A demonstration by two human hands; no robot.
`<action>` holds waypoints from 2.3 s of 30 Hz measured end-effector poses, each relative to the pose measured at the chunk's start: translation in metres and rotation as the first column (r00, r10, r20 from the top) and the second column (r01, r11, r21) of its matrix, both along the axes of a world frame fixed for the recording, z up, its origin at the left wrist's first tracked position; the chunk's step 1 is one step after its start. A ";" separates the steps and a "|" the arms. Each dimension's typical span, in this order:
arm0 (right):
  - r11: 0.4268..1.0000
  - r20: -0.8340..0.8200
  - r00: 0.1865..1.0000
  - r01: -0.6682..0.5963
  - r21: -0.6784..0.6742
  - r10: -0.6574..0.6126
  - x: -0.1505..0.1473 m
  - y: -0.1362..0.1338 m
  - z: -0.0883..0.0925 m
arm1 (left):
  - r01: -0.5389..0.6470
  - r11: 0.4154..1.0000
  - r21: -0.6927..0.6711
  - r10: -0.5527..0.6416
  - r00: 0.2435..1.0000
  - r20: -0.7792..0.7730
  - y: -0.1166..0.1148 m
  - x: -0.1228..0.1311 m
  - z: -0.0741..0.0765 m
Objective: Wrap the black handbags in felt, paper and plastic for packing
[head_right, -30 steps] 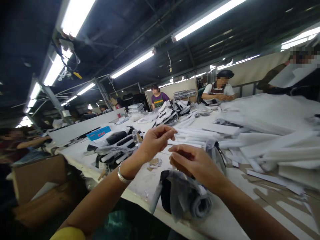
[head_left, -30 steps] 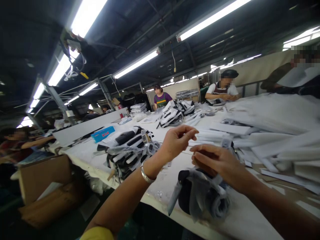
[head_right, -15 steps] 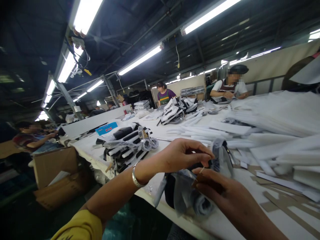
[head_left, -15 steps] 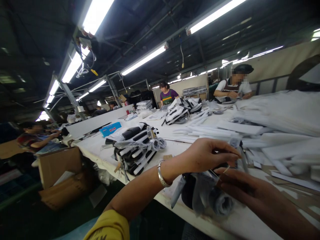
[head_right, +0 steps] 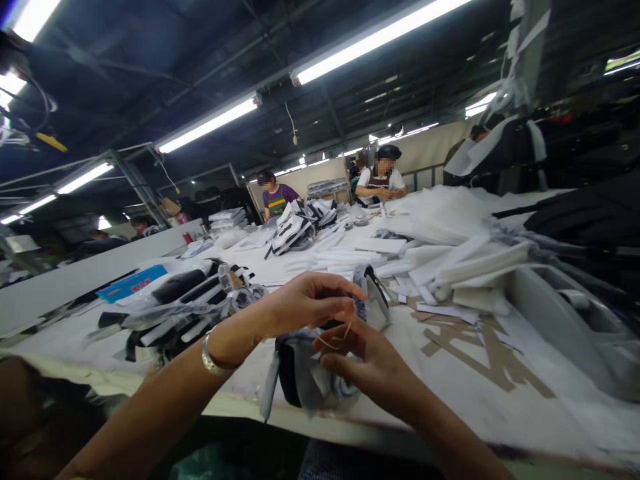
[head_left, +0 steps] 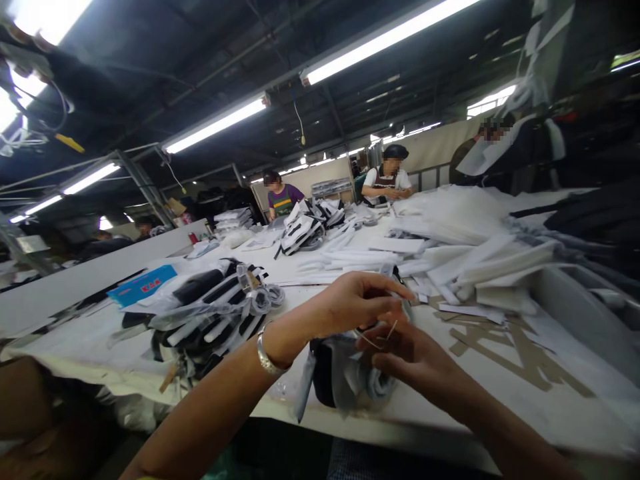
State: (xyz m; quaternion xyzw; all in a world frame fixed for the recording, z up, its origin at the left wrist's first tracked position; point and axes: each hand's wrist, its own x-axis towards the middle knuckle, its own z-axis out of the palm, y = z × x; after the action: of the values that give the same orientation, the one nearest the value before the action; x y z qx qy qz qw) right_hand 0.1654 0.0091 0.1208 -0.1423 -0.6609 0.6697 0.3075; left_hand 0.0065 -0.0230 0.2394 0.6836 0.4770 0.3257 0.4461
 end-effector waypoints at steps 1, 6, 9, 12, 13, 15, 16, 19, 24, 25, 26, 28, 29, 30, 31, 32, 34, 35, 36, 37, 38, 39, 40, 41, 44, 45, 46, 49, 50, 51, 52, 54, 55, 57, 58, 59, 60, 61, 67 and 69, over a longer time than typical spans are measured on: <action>0.999 -0.033 0.999 0.014 -0.038 -0.016 -0.003 -0.003 -0.003 | 0.015 1.000 0.005 -0.015 1.000 0.011 0.001 0.002 0.000; 0.908 -0.122 0.951 0.226 -0.353 -0.285 0.002 -0.016 -0.027 | -0.043 0.997 0.062 0.051 0.991 -0.125 0.005 -0.013 -0.009; 0.889 0.007 0.963 0.252 -0.382 -0.270 0.008 -0.023 -0.046 | -0.086 0.980 0.181 0.158 0.888 -0.431 0.004 -0.032 -0.021; 0.938 0.178 0.977 0.168 -0.302 -0.118 0.003 -0.032 -0.058 | -0.046 0.980 0.194 0.154 0.795 -0.587 0.002 -0.051 -0.035; 0.945 0.208 0.973 0.160 -0.285 -0.102 -0.002 -0.035 -0.059 | -0.036 0.986 0.165 0.129 0.791 -0.598 0.003 -0.056 -0.038; 0.944 0.228 0.964 0.195 -0.267 -0.135 -0.014 -0.039 -0.059 | -0.018 0.994 0.109 0.082 0.784 -0.615 0.006 -0.064 -0.044; 0.939 0.223 0.961 0.221 -0.265 -0.163 -0.021 -0.040 -0.057 | -0.012 0.997 0.081 0.060 0.785 -0.616 0.008 -0.067 -0.046; 0.909 0.179 0.952 0.293 -0.298 -0.248 -0.038 -0.044 -0.053 | -0.007 1.000 0.006 0.009 0.805 -0.593 0.015 -0.072 -0.049; 0.863 0.059 0.923 0.378 -0.335 -0.381 -0.052 -0.045 -0.043 | -0.028 0.996 -0.086 -0.019 0.867 -0.498 0.013 -0.072 -0.043; 0.866 0.037 0.920 0.381 -0.325 -0.391 -0.053 -0.044 -0.040 | -0.024 0.993 -0.112 -0.032 0.882 -0.470 0.011 -0.072 -0.042; 0.871 0.019 0.920 0.378 -0.313 -0.393 -0.054 -0.042 -0.037 | -0.016 0.989 -0.144 -0.047 0.903 -0.426 0.009 -0.072 -0.040; 0.884 -0.010 0.921 0.370 -0.287 -0.389 -0.054 -0.038 -0.030 | 0.011 0.974 -0.225 -0.074 0.958 -0.277 0.007 -0.073 -0.039; 0.889 -0.020 0.922 0.367 -0.274 -0.386 -0.054 -0.036 -0.026 | 0.033 0.962 -0.271 -0.084 0.980 -0.179 0.007 -0.073 -0.039; 0.892 -0.027 0.921 0.369 -0.263 -0.389 -0.054 -0.035 -0.023 | 0.057 0.948 -0.314 -0.087 0.993 -0.080 0.007 -0.074 -0.040; 0.893 -0.032 0.920 0.371 -0.255 -0.392 -0.054 -0.034 -0.020 | 0.078 0.936 -0.344 -0.082 0.997 0.001 0.008 -0.075 -0.041; 0.892 -0.034 0.918 0.374 -0.254 -0.394 -0.054 -0.033 -0.018 | 0.088 0.929 -0.359 -0.075 0.996 0.050 0.010 -0.074 -0.043; 0.892 -0.030 0.922 0.366 -0.264 -0.387 -0.054 -0.033 -0.014 | 0.069 0.933 -0.354 -0.043 0.996 0.079 0.012 -0.072 -0.048; 0.892 -0.029 0.923 0.362 -0.271 -0.383 -0.053 -0.032 -0.014 | 0.041 0.940 -0.339 -0.019 0.998 0.068 0.013 -0.071 -0.051; 0.892 -0.029 0.925 0.357 -0.278 -0.380 -0.053 -0.032 -0.013 | 0.012 0.945 -0.326 0.005 0.999 0.050 0.013 -0.070 -0.054; 0.892 -0.030 0.926 0.353 -0.282 -0.376 -0.053 -0.032 -0.013 | -0.013 0.948 -0.317 0.024 0.999 0.031 0.013 -0.069 -0.057; 0.892 -0.032 0.927 0.350 -0.286 -0.374 -0.053 -0.031 -0.013 | -0.033 0.949 -0.312 0.039 0.999 0.013 0.012 -0.069 -0.060; 0.893 -0.035 0.929 0.344 -0.289 -0.369 -0.052 -0.031 -0.013 | -0.050 0.950 -0.310 0.052 0.999 -0.003 0.012 -0.071 -0.063; 0.896 -0.037 0.932 0.336 -0.290 -0.361 -0.052 -0.030 -0.013 | -0.067 0.950 -0.305 0.065 0.998 -0.019 0.012 -0.074 -0.065; 0.902 -0.031 0.938 0.322 -0.288 -0.345 -0.051 -0.030 -0.013 | -0.089 0.951 -0.297 0.082 0.996 -0.036 0.011 -0.078 -0.067; 0.921 0.032 0.965 0.260 -0.290 -0.262 -0.048 -0.030 -0.016 | -0.180 0.952 -0.246 0.166 0.983 -0.077 0.008 -0.094 -0.067; 0.925 0.054 0.972 0.233 -0.299 -0.228 -0.046 -0.031 -0.017 | -0.209 0.950 -0.232 0.196 0.978 -0.076 0.005 -0.100 -0.065; 0.928 0.066 0.979 0.204 -0.311 -0.194 -0.044 -0.032 -0.019 | -0.232 0.947 -0.224 0.222 0.973 -0.067 0.001 -0.105 -0.063; 0.933 0.066 0.992 0.122 -0.337 -0.106 -0.037 -0.036 -0.030 | -0.251 0.932 -0.260 0.259 0.966 -0.004 -0.014 -0.115 -0.054; 0.936 0.078 0.993 0.106 -0.336 -0.085 -0.034 -0.038 -0.034 | -0.245 0.927 -0.284 0.263 0.964 0.026 -0.020 -0.116 -0.051; 0.942 0.100 0.993 0.097 -0.321 -0.068 -0.031 -0.040 -0.037 | -0.235 0.922 -0.307 0.266 0.962 0.061 -0.025 -0.117 -0.049; 0.952 0.129 0.989 0.101 -0.290 -0.066 -0.029 -0.042 -0.040 | -0.224 0.918 -0.327 0.268 0.958 0.098 -0.030 -0.117 -0.047; 0.970 0.171 0.980 0.135 -0.202 -0.101 -0.023 -0.045 -0.041 | -0.200 0.914 -0.352 0.274 0.946 0.174 -0.037 -0.116 -0.044; 0.973 0.170 0.976 0.161 -0.163 -0.133 -0.020 -0.046 -0.040 | -0.189 0.914 -0.358 0.277 0.938 0.211 -0.039 -0.115 -0.044; 0.966 0.131 0.975 0.201 -0.160 -0.181 -0.015 -0.045 -0.034 | -0.171 0.915 -0.365 0.283 0.917 0.280 -0.041 -0.112 -0.044; 0.958 0.103 0.976 0.208 -0.197 -0.191 -0.013 -0.043 -0.029 | -0.166 0.916 -0.364 0.288 0.905 0.313 -0.041 -0.110 -0.045; 0.949 0.073 0.979 0.203 -0.242 -0.190 -0.011 -0.040 -0.025 | -0.164 0.918 -0.360 0.294 0.892 0.343 -0.040 -0.108 -0.045; 0.939 0.042 0.983 0.183 -0.291 -0.179 -0.010 -0.037 -0.022 | -0.164 0.921 -0.354 0.298 0.880 0.369 -0.040 -0.106 -0.046; 0.930 0.002 0.988 0.145 -0.339 -0.154 -0.009 -0.034 -0.018 | -0.163 0.923 -0.348 0.301 0.870 0.390 -0.039 -0.103 -0.047; 0.935 -0.154 0.987 -0.005 -0.355 -0.054 -0.013 -0.019 -0.013 | -0.175 0.924 -0.340 0.312 0.858 0.407 -0.037 -0.096 -0.055; 0.963 -0.026 0.988 0.144 -0.226 -0.154 -0.019 -0.016 -0.011 | -0.204 0.923 -0.326 0.323 0.872 0.367 -0.036 -0.096 -0.059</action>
State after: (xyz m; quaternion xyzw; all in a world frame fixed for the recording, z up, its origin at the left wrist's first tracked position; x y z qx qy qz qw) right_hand 0.1466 -0.0069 0.1101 -0.2108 -0.5618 0.7177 0.3532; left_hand -0.0898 -0.0586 0.1801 0.4574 0.5019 0.4512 0.5790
